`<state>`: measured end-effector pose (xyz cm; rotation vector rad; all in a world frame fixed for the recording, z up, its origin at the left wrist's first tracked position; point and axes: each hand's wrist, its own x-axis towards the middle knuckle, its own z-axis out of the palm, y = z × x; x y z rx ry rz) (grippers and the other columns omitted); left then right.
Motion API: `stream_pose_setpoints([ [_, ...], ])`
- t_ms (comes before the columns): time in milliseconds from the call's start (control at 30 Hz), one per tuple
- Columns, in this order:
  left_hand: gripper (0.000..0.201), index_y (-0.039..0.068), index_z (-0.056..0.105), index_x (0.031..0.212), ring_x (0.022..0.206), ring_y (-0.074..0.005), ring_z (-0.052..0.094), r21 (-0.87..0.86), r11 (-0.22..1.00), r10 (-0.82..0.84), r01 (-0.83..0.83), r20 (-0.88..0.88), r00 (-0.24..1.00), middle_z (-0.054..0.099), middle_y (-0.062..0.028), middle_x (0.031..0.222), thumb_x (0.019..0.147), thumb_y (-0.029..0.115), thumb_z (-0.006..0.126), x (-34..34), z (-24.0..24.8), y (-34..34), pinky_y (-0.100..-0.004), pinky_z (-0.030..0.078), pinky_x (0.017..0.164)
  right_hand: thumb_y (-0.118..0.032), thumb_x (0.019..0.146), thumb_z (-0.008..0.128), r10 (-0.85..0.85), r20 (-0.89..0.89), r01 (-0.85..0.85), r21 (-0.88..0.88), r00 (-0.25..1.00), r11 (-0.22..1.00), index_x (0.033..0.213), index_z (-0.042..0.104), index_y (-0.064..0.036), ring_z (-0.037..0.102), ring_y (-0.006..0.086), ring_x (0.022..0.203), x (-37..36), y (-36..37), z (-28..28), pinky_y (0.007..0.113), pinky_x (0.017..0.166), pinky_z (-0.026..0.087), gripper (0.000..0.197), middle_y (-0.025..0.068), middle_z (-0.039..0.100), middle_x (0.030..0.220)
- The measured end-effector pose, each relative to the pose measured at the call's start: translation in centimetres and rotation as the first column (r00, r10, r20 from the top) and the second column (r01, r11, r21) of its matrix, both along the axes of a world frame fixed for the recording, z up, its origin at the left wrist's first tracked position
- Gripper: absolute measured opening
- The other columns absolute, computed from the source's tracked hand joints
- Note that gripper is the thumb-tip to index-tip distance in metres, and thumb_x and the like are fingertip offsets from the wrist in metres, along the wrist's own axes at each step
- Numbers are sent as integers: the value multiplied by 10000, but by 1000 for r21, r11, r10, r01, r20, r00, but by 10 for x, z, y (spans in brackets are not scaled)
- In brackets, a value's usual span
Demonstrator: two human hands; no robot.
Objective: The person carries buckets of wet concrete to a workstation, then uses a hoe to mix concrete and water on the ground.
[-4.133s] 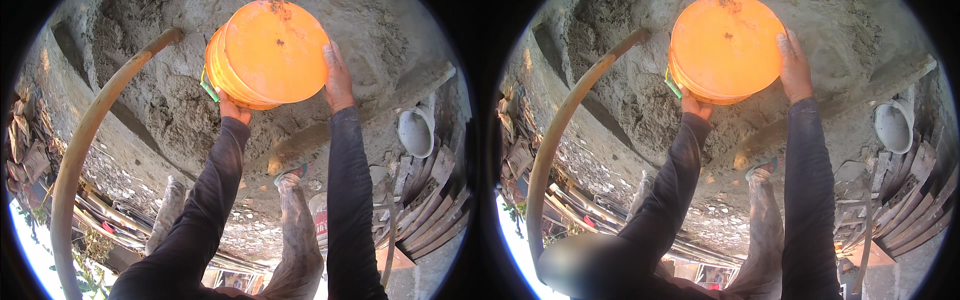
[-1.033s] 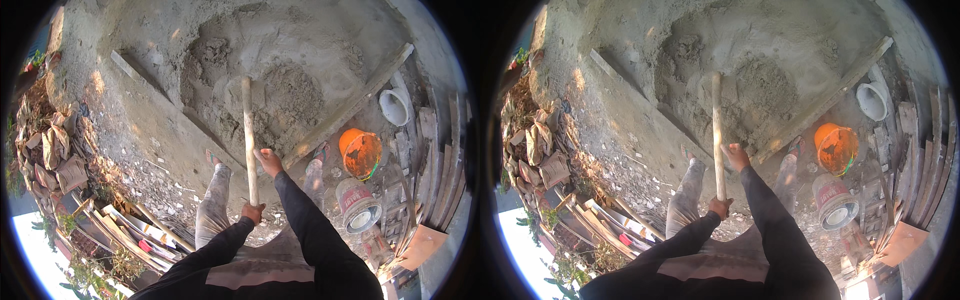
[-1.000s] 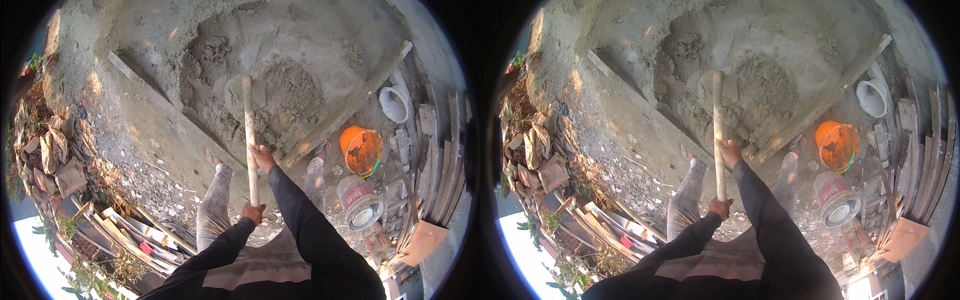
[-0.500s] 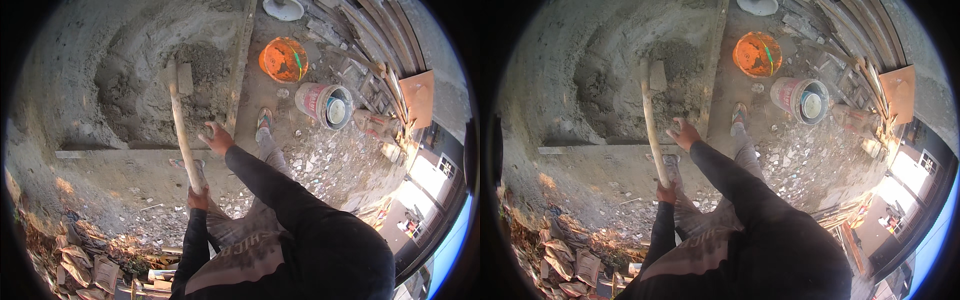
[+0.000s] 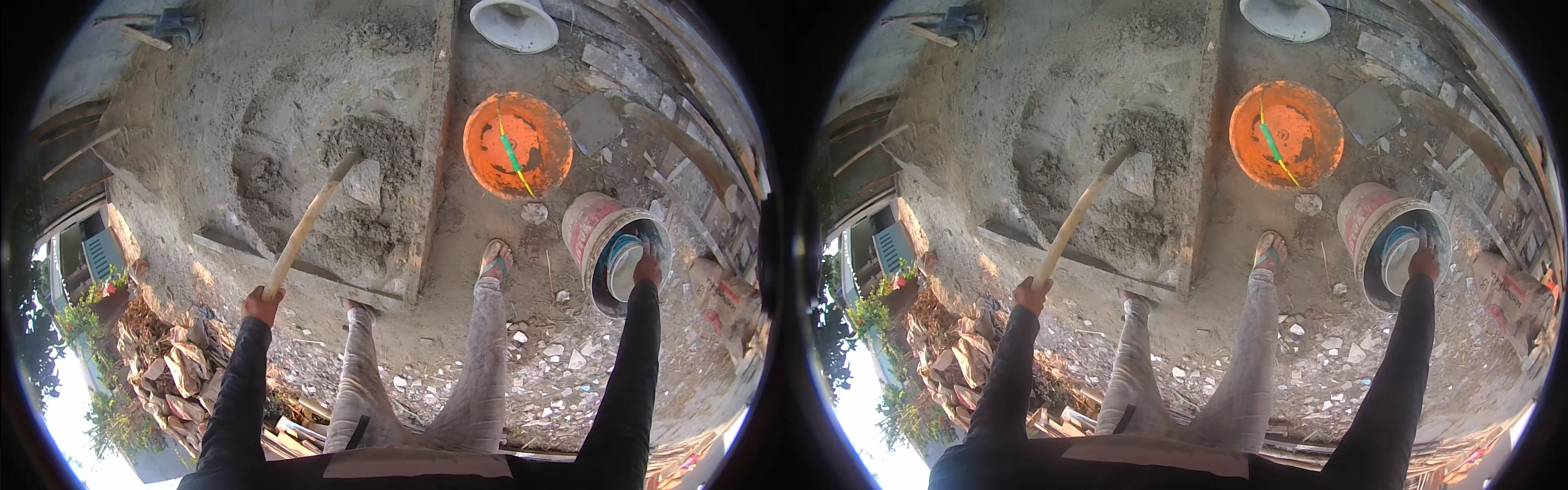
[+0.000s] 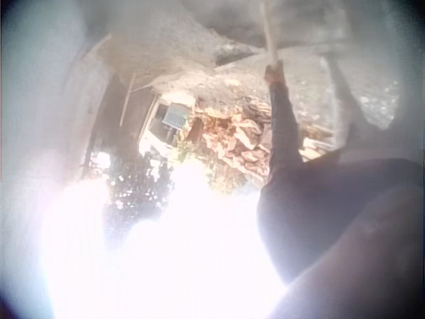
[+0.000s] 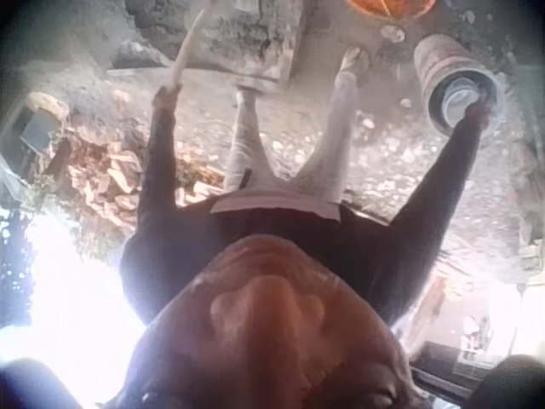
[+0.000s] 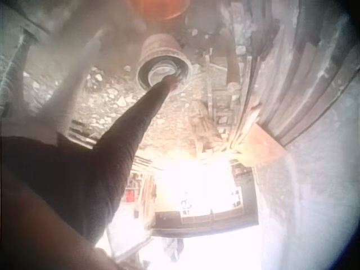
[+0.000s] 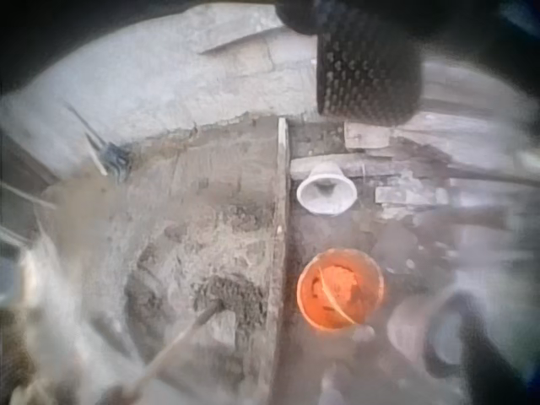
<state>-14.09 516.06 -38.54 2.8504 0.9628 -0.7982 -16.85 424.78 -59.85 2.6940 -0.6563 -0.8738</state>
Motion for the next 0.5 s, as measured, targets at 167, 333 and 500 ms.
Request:
stream_pose_setpoints([
  [167,394,37,645,832,486,-172,555,-65,963,253,-260,-106,962,593,-80,601,762,407,760,17,19,-30,-353,451,475,-126,933,412,148,-221,-133,83,964,988,1390,422,-193,626,365,1011,15,-30,-42,447,808,524,462,222,543,1276],
  [333,349,35,633,838,440,-106,483,-132,912,382,-389,-75,921,534,-29,557,785,356,760,13,29,-34,-314,382,390,-118,932,410,15,-85,-9,72,996,997,1477,214,-172,655,375,952,21,50,26,440,798,555,582,276,406,1392],
  [500,332,37,623,840,435,-99,462,-85,938,330,-337,-93,940,524,-22,561,790,339,753,21,29,-47,-299,371,387,-133,915,444,-33,21,35,-63,999,997,1490,173,-168,659,375,948,7,90,-37,436,779,557,637,312,386,1390],
])
